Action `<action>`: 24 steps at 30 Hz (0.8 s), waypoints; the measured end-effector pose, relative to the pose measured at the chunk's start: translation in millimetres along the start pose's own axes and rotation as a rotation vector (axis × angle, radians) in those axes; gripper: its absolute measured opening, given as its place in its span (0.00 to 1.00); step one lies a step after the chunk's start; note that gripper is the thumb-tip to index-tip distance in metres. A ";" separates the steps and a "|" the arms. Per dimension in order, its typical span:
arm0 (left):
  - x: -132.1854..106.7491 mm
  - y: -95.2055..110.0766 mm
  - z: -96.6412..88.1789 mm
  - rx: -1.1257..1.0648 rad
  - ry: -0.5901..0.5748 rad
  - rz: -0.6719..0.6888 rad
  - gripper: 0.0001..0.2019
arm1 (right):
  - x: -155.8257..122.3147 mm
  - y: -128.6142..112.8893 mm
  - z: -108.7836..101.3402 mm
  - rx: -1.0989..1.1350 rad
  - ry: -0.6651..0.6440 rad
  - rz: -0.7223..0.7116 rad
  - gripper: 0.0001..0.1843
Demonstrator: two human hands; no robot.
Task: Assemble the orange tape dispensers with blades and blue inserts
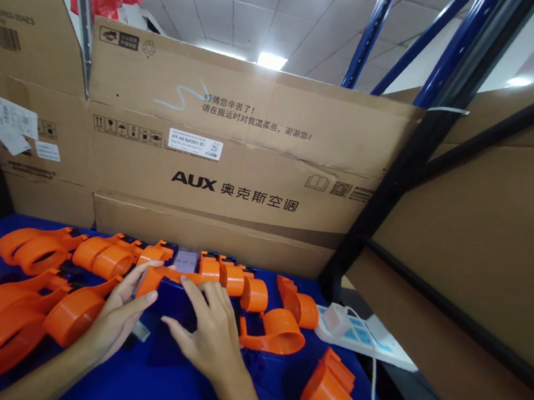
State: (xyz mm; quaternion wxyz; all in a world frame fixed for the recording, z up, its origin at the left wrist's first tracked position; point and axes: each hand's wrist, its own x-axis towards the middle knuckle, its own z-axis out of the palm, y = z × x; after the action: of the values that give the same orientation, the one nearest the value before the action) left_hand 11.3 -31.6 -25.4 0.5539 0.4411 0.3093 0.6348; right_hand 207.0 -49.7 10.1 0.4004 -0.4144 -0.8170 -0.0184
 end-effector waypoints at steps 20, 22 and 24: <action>0.0 12.9 5.9 0.141 0.040 0.070 0.19 | -3.8 0.5 4.4 -0.034 0.068 -0.125 0.38; -0.2 13.0 5.8 0.130 0.034 0.060 0.19 | -3.5 -1.2 3.8 -0.010 0.064 -0.101 0.39; -1.6 11.4 4.9 0.107 0.025 0.040 0.22 | -3.5 -3.3 3.0 0.035 0.071 -0.063 0.39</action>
State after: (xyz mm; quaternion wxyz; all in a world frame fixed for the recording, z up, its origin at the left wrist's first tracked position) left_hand 10.8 -35.9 -13.7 0.5129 0.4684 0.3407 0.6337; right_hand 204.0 -53.1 6.7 0.4357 -0.3805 -0.8151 -0.0313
